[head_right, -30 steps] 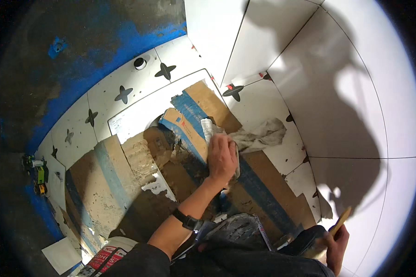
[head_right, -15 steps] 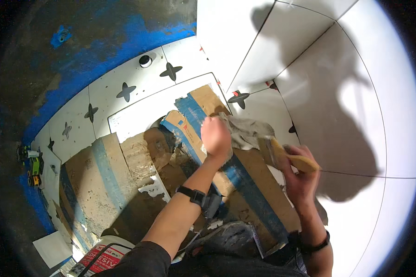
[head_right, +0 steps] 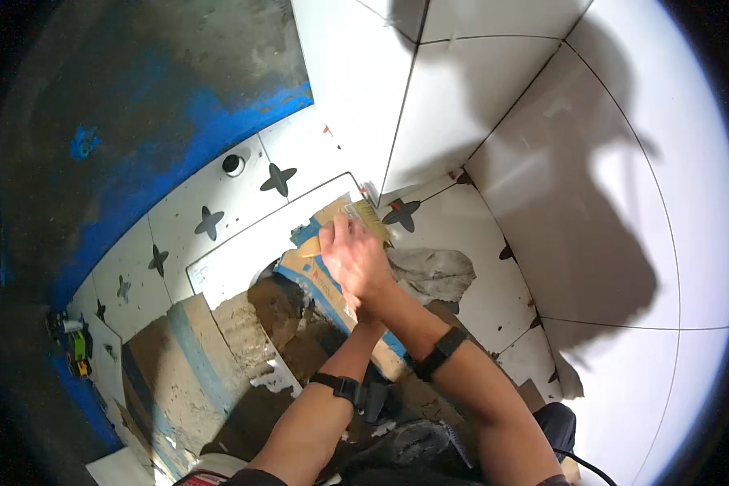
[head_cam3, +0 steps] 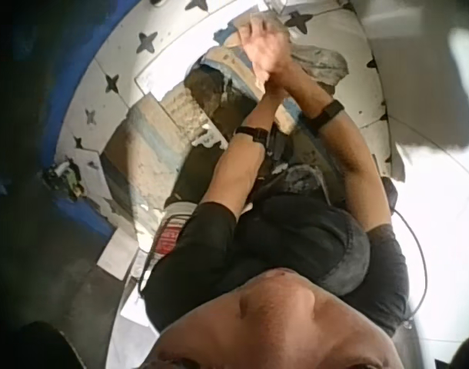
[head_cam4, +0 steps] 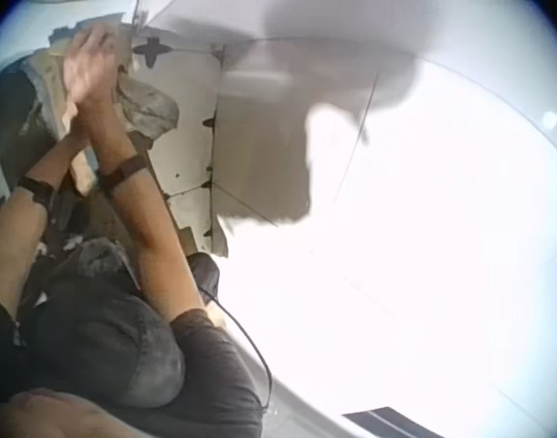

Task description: Applying grout or sealant to wall tile joints using a small brush and cleaning with a rag.

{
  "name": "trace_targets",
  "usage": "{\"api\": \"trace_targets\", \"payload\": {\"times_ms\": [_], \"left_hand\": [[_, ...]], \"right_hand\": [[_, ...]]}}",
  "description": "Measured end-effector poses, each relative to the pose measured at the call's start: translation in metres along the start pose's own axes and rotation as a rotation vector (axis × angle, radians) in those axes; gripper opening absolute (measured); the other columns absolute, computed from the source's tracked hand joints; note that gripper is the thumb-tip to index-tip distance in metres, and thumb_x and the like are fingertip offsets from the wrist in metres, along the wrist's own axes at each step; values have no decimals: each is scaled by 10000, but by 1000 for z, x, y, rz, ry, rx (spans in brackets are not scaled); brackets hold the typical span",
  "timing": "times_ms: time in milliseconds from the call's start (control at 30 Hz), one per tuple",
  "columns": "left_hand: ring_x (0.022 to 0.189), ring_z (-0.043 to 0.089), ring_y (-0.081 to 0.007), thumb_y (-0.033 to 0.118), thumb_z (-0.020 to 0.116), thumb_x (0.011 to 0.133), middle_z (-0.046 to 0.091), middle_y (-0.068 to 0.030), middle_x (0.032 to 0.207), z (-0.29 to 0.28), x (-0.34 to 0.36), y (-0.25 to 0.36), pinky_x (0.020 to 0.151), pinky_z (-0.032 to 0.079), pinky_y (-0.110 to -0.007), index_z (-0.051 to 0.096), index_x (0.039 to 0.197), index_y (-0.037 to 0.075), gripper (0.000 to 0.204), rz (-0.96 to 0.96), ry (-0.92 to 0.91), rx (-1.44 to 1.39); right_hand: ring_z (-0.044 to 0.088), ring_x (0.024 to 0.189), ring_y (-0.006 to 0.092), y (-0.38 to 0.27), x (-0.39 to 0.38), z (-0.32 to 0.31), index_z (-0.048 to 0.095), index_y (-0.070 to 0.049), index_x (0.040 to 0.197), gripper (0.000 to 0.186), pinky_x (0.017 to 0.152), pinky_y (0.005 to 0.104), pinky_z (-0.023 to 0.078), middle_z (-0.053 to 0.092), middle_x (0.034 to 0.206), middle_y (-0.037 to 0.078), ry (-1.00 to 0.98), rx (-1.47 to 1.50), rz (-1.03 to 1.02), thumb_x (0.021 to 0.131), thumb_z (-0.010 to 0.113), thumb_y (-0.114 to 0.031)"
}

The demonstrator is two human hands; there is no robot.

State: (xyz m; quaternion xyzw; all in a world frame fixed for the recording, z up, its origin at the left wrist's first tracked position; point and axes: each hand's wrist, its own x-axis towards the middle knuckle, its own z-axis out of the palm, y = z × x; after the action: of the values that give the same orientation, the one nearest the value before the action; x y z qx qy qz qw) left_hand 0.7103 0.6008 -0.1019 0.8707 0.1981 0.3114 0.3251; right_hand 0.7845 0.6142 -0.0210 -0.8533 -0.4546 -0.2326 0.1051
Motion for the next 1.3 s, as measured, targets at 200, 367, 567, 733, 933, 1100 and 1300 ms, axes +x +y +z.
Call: {"api": "trace_targets", "payload": {"times_ms": [200, 367, 567, 733, 933, 1100, 1300], "left_hand": [[1106, 615, -334, 206, 681, 899, 674, -158, 1213, 12, -7, -3, 908, 483, -464, 641, 1284, 70, 411, -27, -67, -35], [1109, 615, -348, 202, 675, 927, 668, -173, 1195, 36, -23, -21, 950, 476, -467, 634, 1277, 37, 389, -101, -75, -12], [1012, 617, -351, 146, 653, 952, 663, -158, 1047, 44, -18, -12, 939, 485, -433, 641, 1156, 17, 242, -23, 98, 92], [1002, 616, -361, 145, 648, 943, 656, -162, 1038, 40, -21, -12, 918, 485, -445, 637, 1117, 21, 214, -55, 52, 7], [990, 615, -371, 143, 641, 933, 648, -166, 1028, 29, -20, -28, 893, 486, -459, 633, 1071, 26, 181, -113, 54, -74], [916, 589, -387, 92, 646, 877, 599, -158, 952, 31, -5, -4, 844, 472, -492, 580, 958, 40, 117, -115, 135, -77], [920, 577, -400, 40, 663, 865, 588, -164, 972, 17, -3, -11, 805, 463, -500, 590, 970, 36, 128, -76, 150, -6]], "right_hand": [[641, 774, 251, 9, 9, 33, 633, -15, 841, 102, 594, 329, 559, 574, 891, 116, -30, -98, 90, 818, 682, -101], [634, 770, 246, -9, 20, 28, 671, -14, 884, 121, 588, 314, 545, 595, 901, 125, -157, -63, 130, 822, 670, -117], [635, 798, 242, -10, 24, 5, 688, -5, 900, 155, 585, 310, 533, 604, 913, 114, -209, -55, 102, 828, 662, -140], [650, 821, 251, 1, 18, 16, 694, -24, 931, 194, 602, 319, 545, 612, 912, 115, -307, -120, 176, 848, 660, -195], [669, 808, 260, -17, -10, -66, 671, -41, 906, 214, 615, 358, 560, 613, 912, 121, -307, 60, 195, 779, 717, -208], [690, 796, 293, 41, -72, -119, 675, -21, 907, 179, 648, 393, 547, 639, 924, 131, -61, 403, 514, 825, 762, -154], [679, 737, 363, 91, -150, -103, 710, -18, 913, 150, 676, 412, 536, 659, 864, 156, -147, 534, 1099, 910, 754, -161]]}}
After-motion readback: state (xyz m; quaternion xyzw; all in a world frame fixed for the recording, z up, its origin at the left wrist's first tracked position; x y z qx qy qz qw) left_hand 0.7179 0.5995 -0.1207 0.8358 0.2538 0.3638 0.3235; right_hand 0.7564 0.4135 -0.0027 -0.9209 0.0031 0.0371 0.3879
